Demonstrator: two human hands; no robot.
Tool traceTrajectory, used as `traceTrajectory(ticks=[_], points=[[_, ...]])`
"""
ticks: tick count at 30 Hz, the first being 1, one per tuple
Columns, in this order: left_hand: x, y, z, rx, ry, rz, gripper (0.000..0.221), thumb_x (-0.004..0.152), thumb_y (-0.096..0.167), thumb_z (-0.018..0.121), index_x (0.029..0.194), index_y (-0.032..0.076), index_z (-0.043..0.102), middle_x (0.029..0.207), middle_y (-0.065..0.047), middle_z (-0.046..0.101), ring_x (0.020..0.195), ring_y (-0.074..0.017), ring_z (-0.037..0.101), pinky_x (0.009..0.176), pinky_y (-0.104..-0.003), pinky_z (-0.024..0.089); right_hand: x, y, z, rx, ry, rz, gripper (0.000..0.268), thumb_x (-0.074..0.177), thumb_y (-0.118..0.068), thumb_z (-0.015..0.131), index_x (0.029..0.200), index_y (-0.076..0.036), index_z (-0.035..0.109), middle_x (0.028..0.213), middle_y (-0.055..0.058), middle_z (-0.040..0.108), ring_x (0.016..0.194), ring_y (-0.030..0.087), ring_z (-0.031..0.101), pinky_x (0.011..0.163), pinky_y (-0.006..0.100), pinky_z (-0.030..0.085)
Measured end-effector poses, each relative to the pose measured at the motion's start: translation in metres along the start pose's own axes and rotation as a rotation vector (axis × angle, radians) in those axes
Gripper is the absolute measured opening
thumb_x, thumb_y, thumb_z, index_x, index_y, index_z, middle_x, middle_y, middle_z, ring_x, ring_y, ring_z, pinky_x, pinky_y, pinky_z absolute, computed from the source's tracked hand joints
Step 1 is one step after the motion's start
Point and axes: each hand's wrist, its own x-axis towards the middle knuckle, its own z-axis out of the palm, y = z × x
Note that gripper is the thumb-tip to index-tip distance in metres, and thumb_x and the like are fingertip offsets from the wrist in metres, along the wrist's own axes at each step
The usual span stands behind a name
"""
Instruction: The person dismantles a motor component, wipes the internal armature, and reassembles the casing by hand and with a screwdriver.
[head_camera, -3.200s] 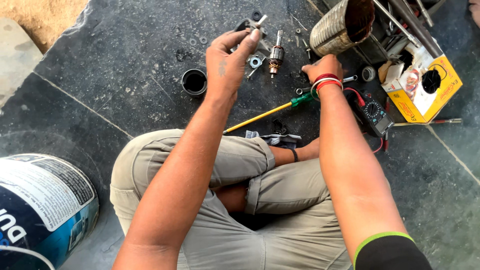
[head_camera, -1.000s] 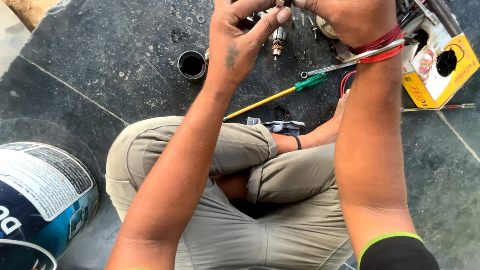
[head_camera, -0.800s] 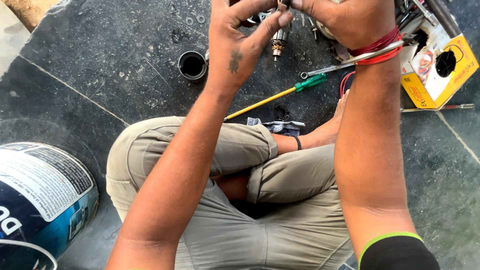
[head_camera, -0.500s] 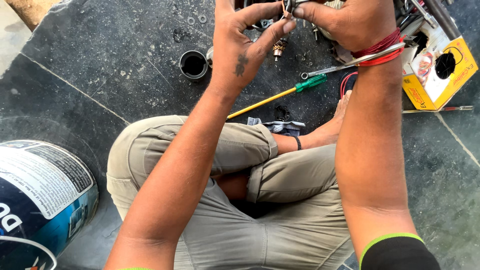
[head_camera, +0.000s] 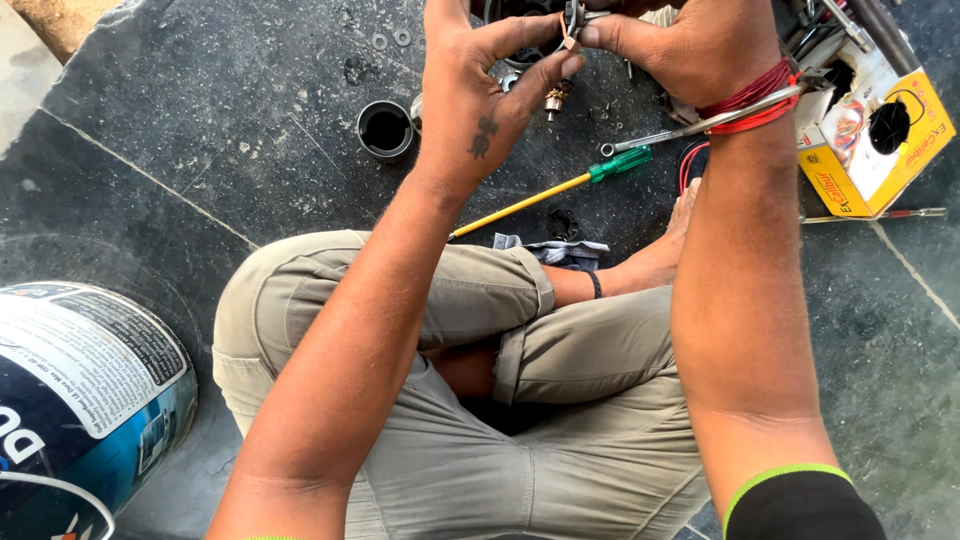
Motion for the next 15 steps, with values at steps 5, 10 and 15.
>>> traceTrajectory(ticks=[5, 10, 15], points=[[0.001, 0.004, -0.002, 0.058, 0.018, 0.021, 0.032, 0.089, 0.026, 0.093, 0.116, 0.014, 0.081, 0.128, -0.014, 0.057, 0.127, -0.0321, 0.052, 0.104, -0.042, 0.048, 0.003, -0.003, 0.002, 0.125, -0.024, 0.039, 0.016, 0.099, -0.005, 0.079, 0.114, 0.001, 0.076, 0.105, 0.011, 0.077, 0.099, 0.019, 0.076, 0.086, 0.031, 0.058], [0.002, 0.002, 0.0, -0.002, 0.04, 0.024, 0.031, 0.09, 0.026, 0.093, 0.115, 0.013, 0.081, 0.13, -0.014, 0.056, 0.128, -0.03, 0.052, 0.106, -0.041, 0.049, 0.008, -0.011, 0.001, 0.231, -0.033, 0.165, 0.014, 0.103, -0.007, 0.079, 0.113, 0.002, 0.074, 0.102, 0.011, 0.076, 0.093, 0.015, 0.073, 0.084, 0.028, 0.057], [0.005, -0.001, 0.01, -0.328, 0.082, -0.119, 0.023, 0.094, 0.025, 0.087, 0.112, 0.012, 0.081, 0.126, -0.006, 0.06, 0.121, -0.0173, 0.063, 0.102, -0.035, 0.057, 0.004, -0.004, -0.007, 0.097, 0.013, 0.227, 0.017, 0.105, -0.016, 0.073, 0.11, 0.0, 0.075, 0.098, 0.011, 0.075, 0.088, 0.017, 0.072, 0.077, 0.029, 0.055]])
